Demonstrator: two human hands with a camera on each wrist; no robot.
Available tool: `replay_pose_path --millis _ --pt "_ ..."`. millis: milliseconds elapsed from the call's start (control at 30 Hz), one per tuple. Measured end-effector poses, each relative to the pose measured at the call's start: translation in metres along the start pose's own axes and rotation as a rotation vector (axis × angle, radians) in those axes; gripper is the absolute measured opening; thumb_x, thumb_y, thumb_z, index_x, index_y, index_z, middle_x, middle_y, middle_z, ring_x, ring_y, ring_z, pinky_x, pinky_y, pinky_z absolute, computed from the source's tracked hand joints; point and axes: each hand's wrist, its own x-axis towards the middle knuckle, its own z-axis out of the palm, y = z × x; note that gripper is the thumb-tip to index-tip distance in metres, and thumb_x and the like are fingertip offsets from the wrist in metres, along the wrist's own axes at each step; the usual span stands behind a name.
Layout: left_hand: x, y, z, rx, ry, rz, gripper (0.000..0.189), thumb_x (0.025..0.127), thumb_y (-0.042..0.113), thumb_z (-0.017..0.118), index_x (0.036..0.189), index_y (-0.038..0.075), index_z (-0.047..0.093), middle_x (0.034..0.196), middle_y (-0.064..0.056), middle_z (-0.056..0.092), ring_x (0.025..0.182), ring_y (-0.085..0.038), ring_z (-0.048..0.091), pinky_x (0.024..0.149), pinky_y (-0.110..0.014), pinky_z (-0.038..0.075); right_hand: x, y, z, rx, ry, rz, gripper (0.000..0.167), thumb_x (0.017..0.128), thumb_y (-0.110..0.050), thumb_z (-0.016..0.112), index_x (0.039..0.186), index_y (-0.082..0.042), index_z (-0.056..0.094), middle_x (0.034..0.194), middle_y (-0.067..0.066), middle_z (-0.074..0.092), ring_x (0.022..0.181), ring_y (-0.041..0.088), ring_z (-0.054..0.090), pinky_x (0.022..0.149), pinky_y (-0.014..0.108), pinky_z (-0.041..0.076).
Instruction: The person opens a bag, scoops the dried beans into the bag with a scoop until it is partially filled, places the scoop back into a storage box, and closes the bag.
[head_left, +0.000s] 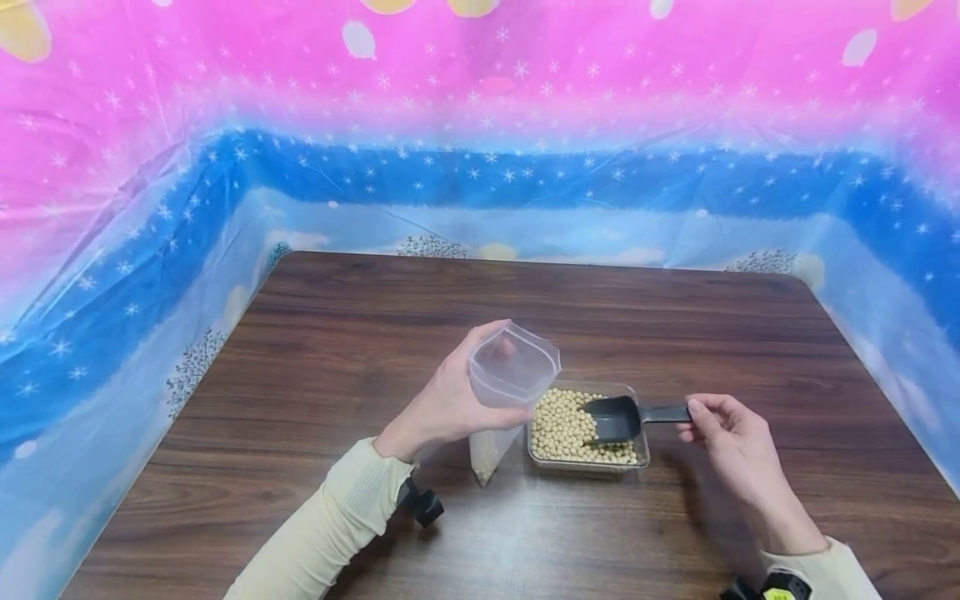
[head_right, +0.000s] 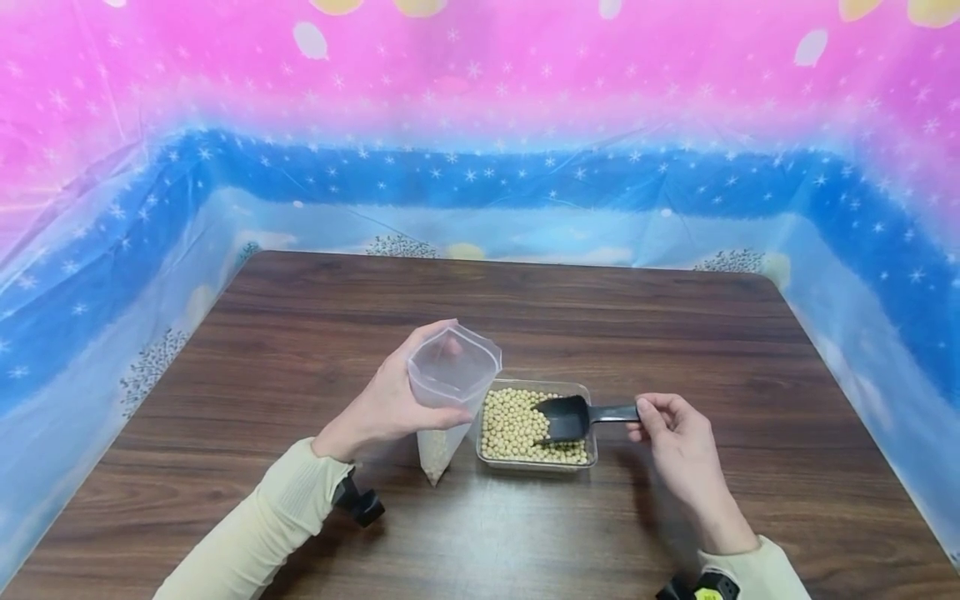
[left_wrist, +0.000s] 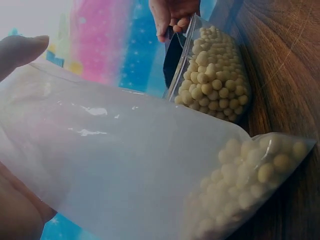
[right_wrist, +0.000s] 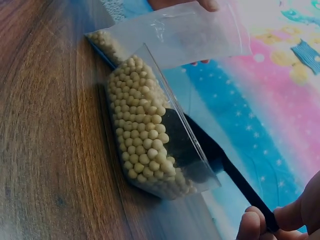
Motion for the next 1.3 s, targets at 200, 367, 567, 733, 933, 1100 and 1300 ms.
replay_pose_path --millis 200,367,567,733,933,1100,1300 --pt "0.000 -0.001 0.001 0.014 0.007 0.012 0.097 0.062 0.023 0.093 0.143 0.022 0.039 0.122 0.000 0.055 0.109 -0.017 0.055 0.084 -0.035 0.054 0.006 0.008 -0.005 0.154 -0.046 0.088 0.043 0.103 -0.024 0.050 0.126 0.012 0.045 0.080 -0.005 0.069 0.070 0.004 0.064 0.068 0.022 0.054" --pt "0.001 -0.001 0.001 -0.003 0.012 0.003 0.092 0.063 0.022 0.092 0.140 0.022 0.041 0.121 0.000 0.056 0.110 -0.018 0.055 0.085 -0.037 0.054 0.008 0.013 -0.011 0.382 -0.102 0.160 0.046 0.100 -0.027 0.055 0.126 0.009 0.044 0.085 -0.002 0.068 0.073 0.007 0.063 0.069 0.023 0.054" --pt "0.002 -0.002 0.003 -0.015 0.004 0.000 0.087 0.065 0.018 0.091 0.137 0.017 0.043 0.122 0.000 0.057 0.111 -0.018 0.055 0.089 -0.037 0.052 0.005 0.002 -0.023 0.668 -0.092 0.081 0.025 0.096 -0.023 0.062 0.111 -0.003 0.057 0.088 0.001 0.066 0.076 0.011 0.064 0.069 0.023 0.054" --pt "0.001 -0.001 0.003 -0.059 -0.003 -0.013 0.084 0.066 0.018 0.090 0.135 0.017 0.044 0.121 -0.001 0.058 0.110 -0.019 0.056 0.089 -0.039 0.052 -0.002 -0.021 -0.033 0.779 -0.092 -0.048 0.020 0.096 -0.016 0.061 0.112 -0.005 0.062 0.089 0.004 0.069 0.079 0.013 0.066 0.070 0.023 0.054" --pt "0.000 -0.001 0.004 -0.076 -0.001 -0.033 0.082 0.067 0.018 0.090 0.135 0.019 0.044 0.121 0.000 0.058 0.110 -0.018 0.056 0.089 -0.038 0.052 -0.012 -0.052 -0.029 0.892 -0.126 -0.187 0.021 0.099 -0.005 0.052 0.118 0.000 0.060 0.090 0.009 0.071 0.080 0.016 0.067 0.074 0.024 0.055" --pt "0.000 -0.002 0.004 -0.080 -0.004 -0.049 0.081 0.067 0.019 0.089 0.134 0.019 0.044 0.120 0.000 0.057 0.109 -0.019 0.057 0.087 -0.037 0.053 -0.021 -0.076 -0.011 0.908 -0.098 -0.305 0.019 0.098 0.002 0.050 0.115 0.005 0.059 0.093 0.011 0.070 0.078 0.017 0.069 0.076 0.024 0.056" --pt "0.000 -0.001 0.004 -0.103 -0.012 -0.049 0.080 0.068 0.018 0.089 0.134 0.015 0.045 0.119 -0.002 0.057 0.107 -0.020 0.057 0.083 -0.037 0.055 -0.029 -0.098 0.009 0.687 0.064 -0.373 0.021 0.092 0.005 0.060 0.112 0.013 0.058 0.084 0.011 0.071 0.071 0.018 0.070 0.075 0.027 0.057"
